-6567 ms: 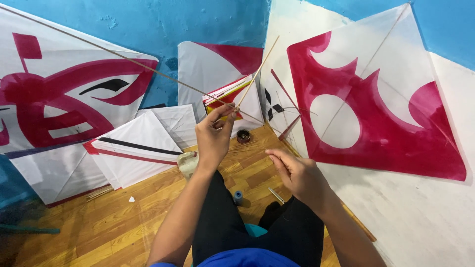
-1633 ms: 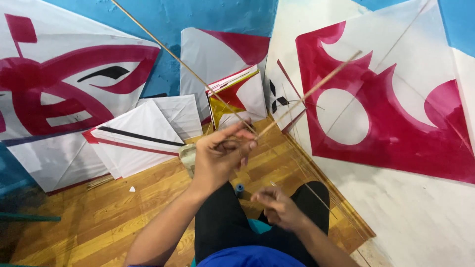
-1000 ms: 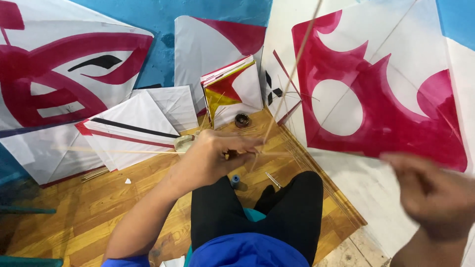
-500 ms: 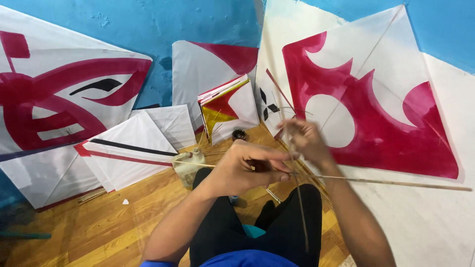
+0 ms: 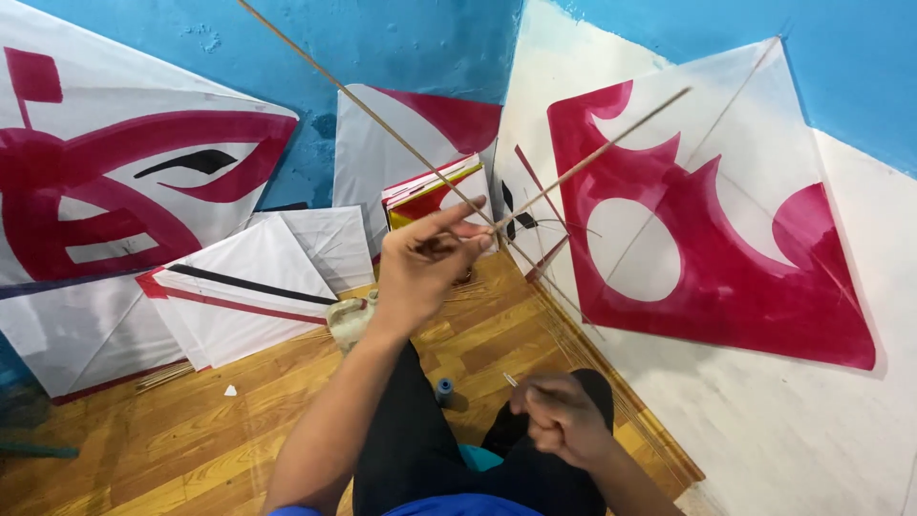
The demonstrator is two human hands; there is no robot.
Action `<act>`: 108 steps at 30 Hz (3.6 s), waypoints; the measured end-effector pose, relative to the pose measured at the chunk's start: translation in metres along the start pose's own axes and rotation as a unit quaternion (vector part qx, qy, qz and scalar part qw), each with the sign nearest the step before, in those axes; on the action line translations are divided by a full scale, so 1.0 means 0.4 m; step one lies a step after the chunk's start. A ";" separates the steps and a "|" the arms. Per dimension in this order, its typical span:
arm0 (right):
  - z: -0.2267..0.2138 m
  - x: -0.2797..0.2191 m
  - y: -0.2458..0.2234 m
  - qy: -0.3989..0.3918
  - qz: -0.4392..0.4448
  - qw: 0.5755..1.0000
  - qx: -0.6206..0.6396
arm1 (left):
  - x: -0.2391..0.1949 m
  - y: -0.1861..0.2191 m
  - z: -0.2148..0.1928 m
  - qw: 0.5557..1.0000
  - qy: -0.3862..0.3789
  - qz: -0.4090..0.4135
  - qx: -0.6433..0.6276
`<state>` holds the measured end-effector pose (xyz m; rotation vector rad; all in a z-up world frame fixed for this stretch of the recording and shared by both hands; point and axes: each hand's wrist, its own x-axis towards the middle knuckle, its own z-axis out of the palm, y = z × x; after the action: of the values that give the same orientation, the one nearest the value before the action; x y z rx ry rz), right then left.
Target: Assembling a kite frame by tying wooden sticks together with thread.
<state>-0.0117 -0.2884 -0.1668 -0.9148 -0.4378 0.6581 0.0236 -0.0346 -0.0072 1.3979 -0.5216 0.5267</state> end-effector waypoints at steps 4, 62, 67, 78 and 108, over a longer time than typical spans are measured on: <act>0.082 -0.096 -0.135 0.136 0.031 0.912 -0.385 | 0.015 0.031 -0.041 0.983 -0.048 -0.006 0.175; -0.010 -0.080 -0.427 0.183 -0.315 0.565 -0.741 | -0.049 -0.034 -0.057 0.960 -0.202 -0.016 0.193; 0.005 0.020 -0.505 0.172 -0.318 0.596 -0.717 | -0.060 -0.065 -0.050 0.953 -0.296 -0.007 0.068; -0.107 0.207 -0.277 0.163 -0.221 0.823 -0.498 | -0.124 -0.210 0.017 0.963 -0.170 -0.057 -0.202; 0.009 0.013 -0.106 0.185 0.037 0.932 -0.309 | 0.017 -0.108 -0.011 0.984 0.062 -0.014 0.167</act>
<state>0.0039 -0.3011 -0.1290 -1.6286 -0.2712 0.3974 0.0560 -0.0343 -0.0368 1.6747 -0.3220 0.6973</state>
